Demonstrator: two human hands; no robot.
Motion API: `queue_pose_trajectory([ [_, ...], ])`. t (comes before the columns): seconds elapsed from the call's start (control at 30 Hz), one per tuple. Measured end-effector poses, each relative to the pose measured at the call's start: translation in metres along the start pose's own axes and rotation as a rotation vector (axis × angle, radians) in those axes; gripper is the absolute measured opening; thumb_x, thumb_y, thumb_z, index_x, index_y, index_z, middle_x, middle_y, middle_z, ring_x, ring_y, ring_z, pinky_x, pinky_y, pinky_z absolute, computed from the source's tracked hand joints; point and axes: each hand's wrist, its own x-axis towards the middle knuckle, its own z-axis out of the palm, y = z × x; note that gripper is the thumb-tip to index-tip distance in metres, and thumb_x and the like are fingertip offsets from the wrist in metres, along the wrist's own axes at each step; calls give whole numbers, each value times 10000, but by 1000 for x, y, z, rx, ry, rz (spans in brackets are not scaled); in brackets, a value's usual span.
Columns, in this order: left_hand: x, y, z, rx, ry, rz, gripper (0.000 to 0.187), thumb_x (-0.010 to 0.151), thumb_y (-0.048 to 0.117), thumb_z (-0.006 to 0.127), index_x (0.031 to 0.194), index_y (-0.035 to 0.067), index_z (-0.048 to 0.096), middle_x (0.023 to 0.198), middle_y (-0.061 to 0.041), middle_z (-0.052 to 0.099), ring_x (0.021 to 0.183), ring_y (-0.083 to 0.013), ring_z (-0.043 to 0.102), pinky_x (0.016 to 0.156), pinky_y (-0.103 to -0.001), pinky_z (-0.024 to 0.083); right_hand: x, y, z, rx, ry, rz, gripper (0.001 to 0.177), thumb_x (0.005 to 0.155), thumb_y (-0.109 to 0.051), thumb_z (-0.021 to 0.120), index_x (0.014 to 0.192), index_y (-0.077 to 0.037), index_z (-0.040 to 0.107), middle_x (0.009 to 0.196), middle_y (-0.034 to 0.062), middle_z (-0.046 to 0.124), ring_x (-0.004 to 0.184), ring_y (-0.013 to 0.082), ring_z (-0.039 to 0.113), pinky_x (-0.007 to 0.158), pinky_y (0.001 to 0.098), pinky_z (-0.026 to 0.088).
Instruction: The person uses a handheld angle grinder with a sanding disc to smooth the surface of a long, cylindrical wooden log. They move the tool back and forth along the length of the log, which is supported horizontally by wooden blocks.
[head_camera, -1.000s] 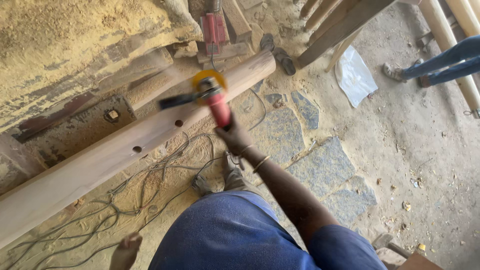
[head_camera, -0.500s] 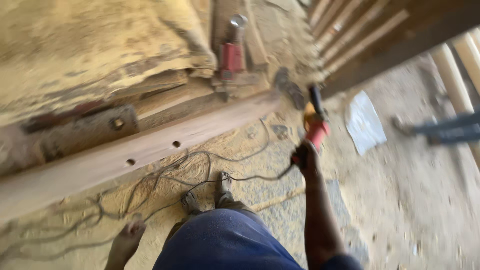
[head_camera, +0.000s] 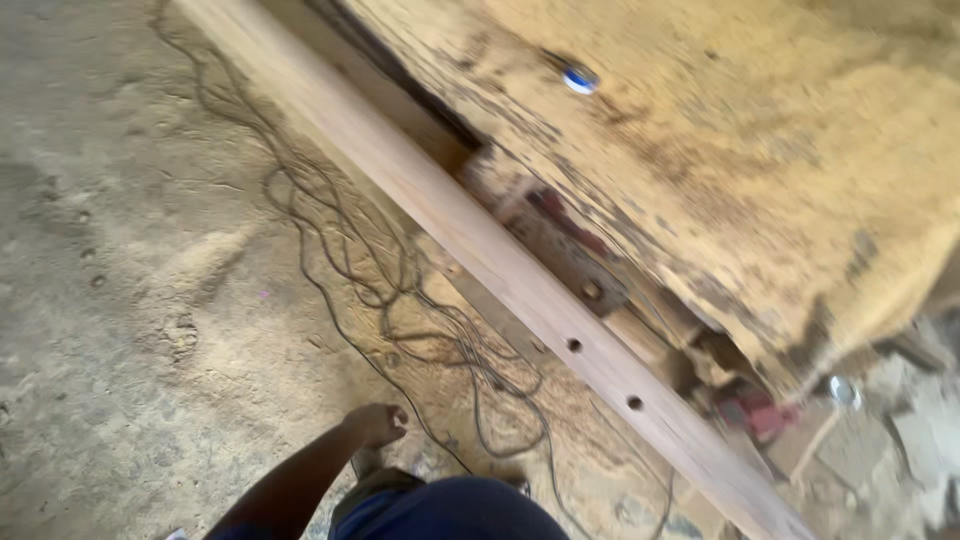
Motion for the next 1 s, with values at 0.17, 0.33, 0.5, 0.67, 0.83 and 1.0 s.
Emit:
queue_pose_trajectory([
  [0.17,-41,-124,-10,-301,255,23,383,897,485,632,1184,239,694,1163,-90,738,1101,-297,681,949,-428,554,-28,73,73,37,-133,-71,363,1020,-342,644,969,-29,467,827,83,496,728,205,491,737,349,445],
  [0.33,-93,-266,-19,-231,84,-328,425,911,488,629,1298,315,629,1132,-78,765,1083,-267,713,952,-440,567,-63,96,127,-22,-303,17,420,1006,-349,672,1061,30,501,910,118,548,810,225,542,815,360,479],
  [0.5,-146,-350,-18,-438,160,-506,439,953,488,581,1352,305,603,1218,-21,751,1063,-232,752,956,-418,583,-103,156,179,-13,-381,175,502,992,-357,701,1153,88,534,993,154,600,893,245,594,893,371,512],
  [0.67,-132,-365,-26,-530,189,-509,455,947,499,594,1350,289,606,1226,-43,748,1070,-227,730,949,-404,576,-107,242,258,-87,-511,371,508,969,-353,736,1173,70,541,1074,185,639,969,268,638,948,389,535],
  [0.83,-84,-361,-82,-601,253,-344,512,866,529,660,1280,228,654,1074,-106,806,979,-221,756,879,-346,600,-107,324,316,-278,-531,440,523,897,-366,717,1257,-8,590,1113,171,670,918,314,650,813,402,565],
  [1.0,-3,-384,-217,-736,245,-360,603,914,568,642,1363,169,588,1275,-75,724,1118,-210,704,933,-359,569,-36,405,355,-433,-610,443,574,860,-327,702,1341,-69,523,1130,170,665,949,382,656,702,454,591],
])
